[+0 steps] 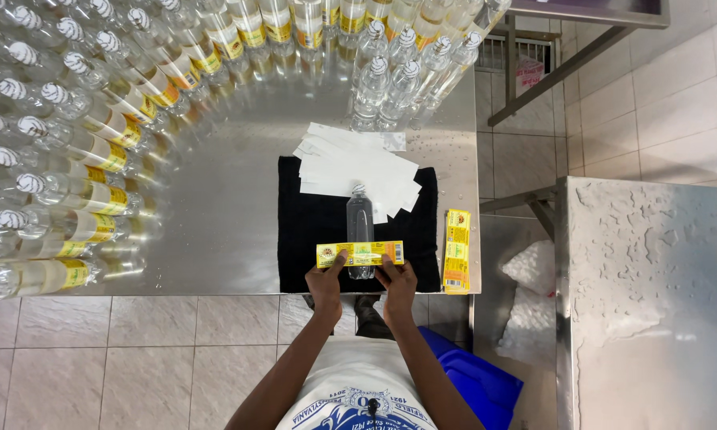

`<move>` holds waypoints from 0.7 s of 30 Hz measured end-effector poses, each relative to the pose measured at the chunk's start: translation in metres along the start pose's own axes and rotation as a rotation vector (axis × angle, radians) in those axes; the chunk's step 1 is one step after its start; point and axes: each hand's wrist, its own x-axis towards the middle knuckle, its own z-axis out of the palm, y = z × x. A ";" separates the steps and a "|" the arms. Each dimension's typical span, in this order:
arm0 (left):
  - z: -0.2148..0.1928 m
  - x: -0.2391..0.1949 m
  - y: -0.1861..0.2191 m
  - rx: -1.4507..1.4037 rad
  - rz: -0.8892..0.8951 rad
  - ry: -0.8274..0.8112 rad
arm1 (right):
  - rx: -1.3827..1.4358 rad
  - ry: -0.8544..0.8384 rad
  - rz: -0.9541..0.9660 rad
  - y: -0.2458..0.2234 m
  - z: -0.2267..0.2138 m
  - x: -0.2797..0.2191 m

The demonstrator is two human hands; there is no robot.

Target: The person stands at a stainless steel table and applies yellow labels to clear plastic bottles. They pick up a bottle, wrap a label around it, and place it on the table among other labeled bottles. The person also handles stacks of white paper and disposes of them in a blue bin.

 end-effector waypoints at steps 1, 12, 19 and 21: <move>0.001 0.001 0.001 0.000 0.001 -0.002 | 0.001 0.000 -0.002 0.000 0.000 0.001; 0.005 -0.003 0.008 0.073 -0.039 0.028 | 0.007 0.029 0.036 0.006 0.001 0.008; 0.016 -0.009 0.003 0.061 0.003 0.012 | -0.035 0.075 0.053 0.013 0.002 0.011; 0.015 -0.011 0.003 0.046 0.022 0.004 | -0.027 0.084 0.051 0.015 0.006 0.010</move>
